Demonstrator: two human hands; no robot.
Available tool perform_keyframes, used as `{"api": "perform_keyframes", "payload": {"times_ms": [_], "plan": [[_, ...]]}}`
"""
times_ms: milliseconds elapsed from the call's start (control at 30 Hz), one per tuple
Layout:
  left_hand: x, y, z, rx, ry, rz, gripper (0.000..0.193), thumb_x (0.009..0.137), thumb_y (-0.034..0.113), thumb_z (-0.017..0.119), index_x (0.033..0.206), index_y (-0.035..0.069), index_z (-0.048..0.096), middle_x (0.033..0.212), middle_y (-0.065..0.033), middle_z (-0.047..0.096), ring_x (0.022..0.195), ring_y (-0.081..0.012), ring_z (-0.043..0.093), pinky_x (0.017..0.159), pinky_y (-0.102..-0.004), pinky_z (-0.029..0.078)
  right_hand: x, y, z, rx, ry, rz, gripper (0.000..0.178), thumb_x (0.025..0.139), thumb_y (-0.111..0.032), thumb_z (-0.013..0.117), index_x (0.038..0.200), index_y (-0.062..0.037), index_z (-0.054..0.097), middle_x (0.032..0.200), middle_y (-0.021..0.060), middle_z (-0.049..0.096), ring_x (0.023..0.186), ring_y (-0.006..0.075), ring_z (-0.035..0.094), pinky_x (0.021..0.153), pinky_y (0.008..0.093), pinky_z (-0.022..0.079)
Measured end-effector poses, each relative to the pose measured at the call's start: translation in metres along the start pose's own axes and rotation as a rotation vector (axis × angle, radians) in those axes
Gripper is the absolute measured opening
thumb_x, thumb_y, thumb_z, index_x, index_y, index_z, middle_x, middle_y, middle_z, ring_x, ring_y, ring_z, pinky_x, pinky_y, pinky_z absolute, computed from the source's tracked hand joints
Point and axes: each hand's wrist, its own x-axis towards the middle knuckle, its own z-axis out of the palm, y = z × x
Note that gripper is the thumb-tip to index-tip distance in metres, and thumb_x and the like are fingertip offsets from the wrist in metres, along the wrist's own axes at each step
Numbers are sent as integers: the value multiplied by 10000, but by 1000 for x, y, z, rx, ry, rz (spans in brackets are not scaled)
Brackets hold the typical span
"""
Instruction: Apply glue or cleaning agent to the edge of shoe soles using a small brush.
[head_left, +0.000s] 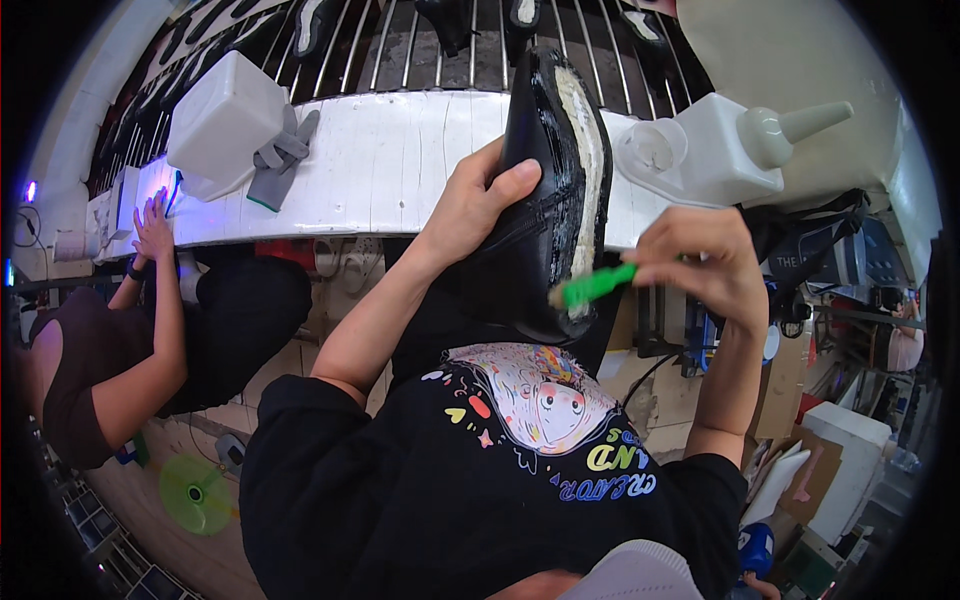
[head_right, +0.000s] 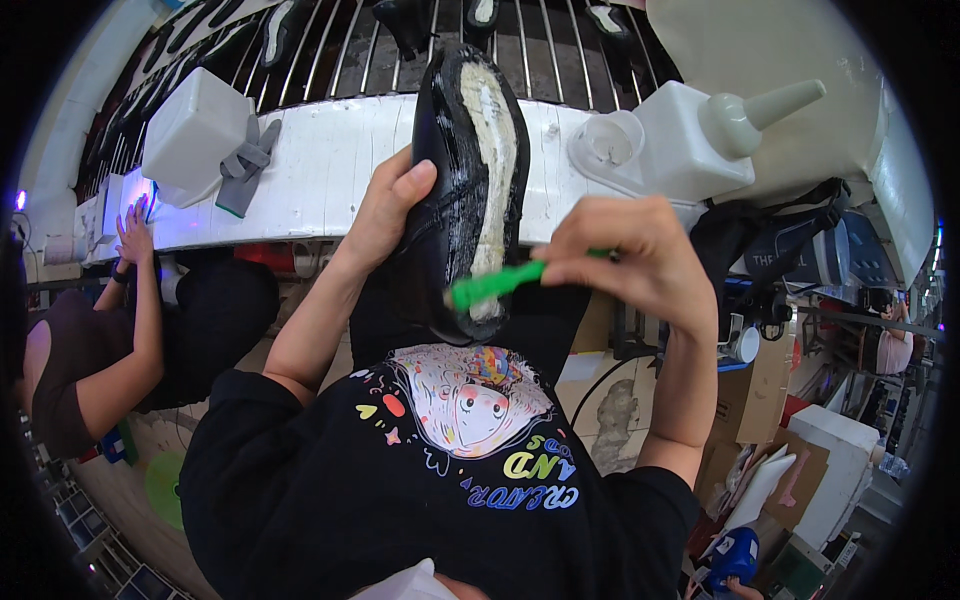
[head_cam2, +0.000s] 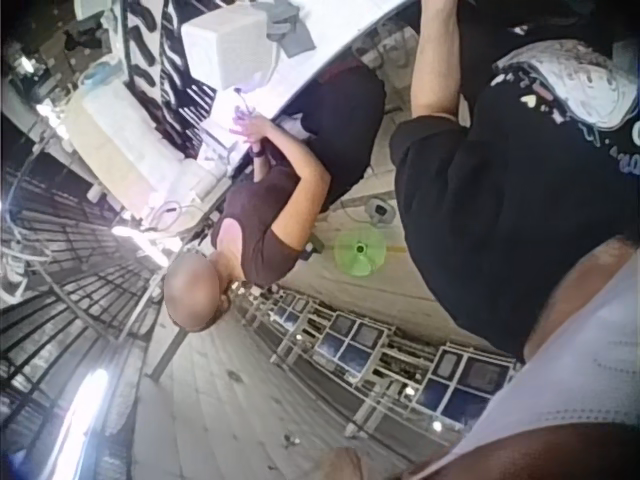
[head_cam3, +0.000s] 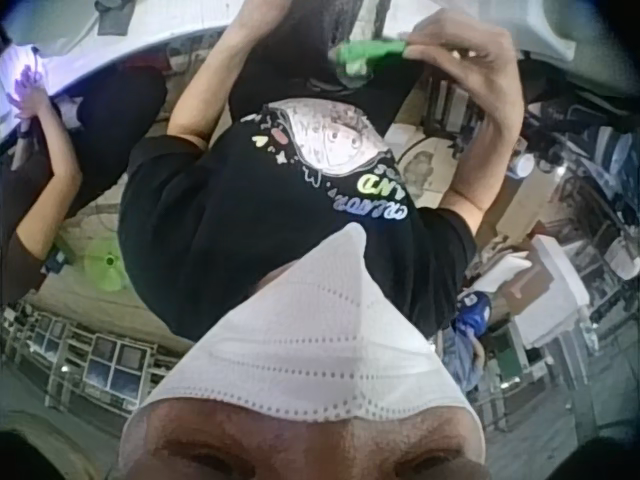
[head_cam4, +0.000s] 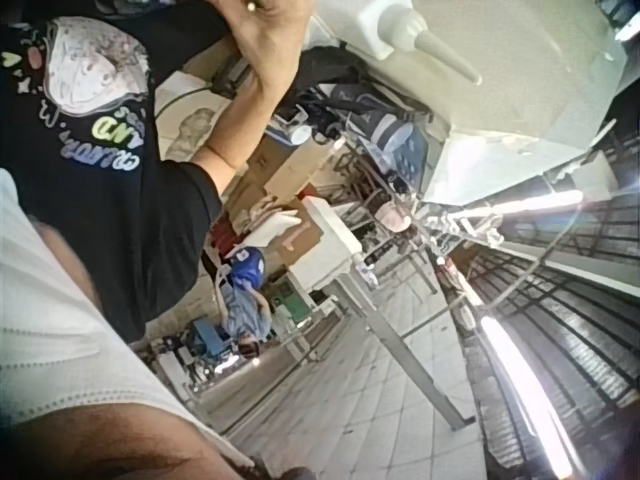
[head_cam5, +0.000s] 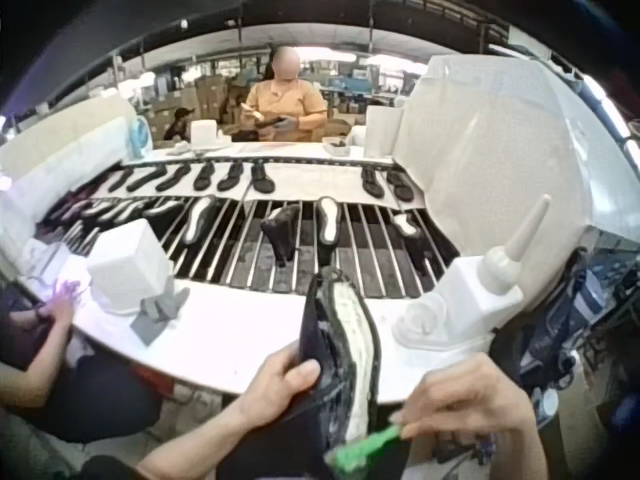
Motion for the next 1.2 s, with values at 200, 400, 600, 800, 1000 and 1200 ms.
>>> {"api": "perform_keyframes", "payload": {"times_ms": [200,400,600,800,1000,1200], "plan": [[6,-3,2,-36,21,-30,434,931,334,537,1132,-51,538,953,-44,608,827,-71,556,745,-220,466,10,15,-3,-96,314,184,80,745,-3,714,793,41,667,740,82,657,711,138,625,659,259,478],[9,-8,-4,-17,55,-87,463,931,379,534,1103,-51,559,941,-47,619,826,-76,573,745,-221,477,-2,4,4,48,62,92,140,665,44,746,762,66,646,737,98,654,703,173,635,641,267,478],[11,-18,-8,-28,-13,-250,500,930,424,524,1097,-43,585,937,-48,634,826,-83,585,762,-218,479,0,3,1,73,-50,88,134,664,51,747,754,57,648,710,97,651,701,180,639,635,274,481],[5,-40,-3,-189,-106,-463,565,938,488,461,1147,-22,586,1018,-80,642,884,-120,607,810,-242,486,9,13,0,147,-168,132,117,674,27,753,734,45,654,716,89,654,688,171,632,634,273,477],[-6,-56,5,-229,-219,-668,594,937,519,420,1280,39,500,1160,-137,600,952,-153,619,823,-265,507,19,23,-2,204,-255,117,112,681,-4,764,753,24,683,733,71,662,692,147,618,643,256,462],[-22,-82,5,-531,-351,-900,519,929,509,450,1168,63,565,926,-146,648,728,-202,649,642,-300,542,22,30,0,218,-239,151,152,609,-19,802,714,6,695,704,87,665,688,177,623,633,274,470]]}}
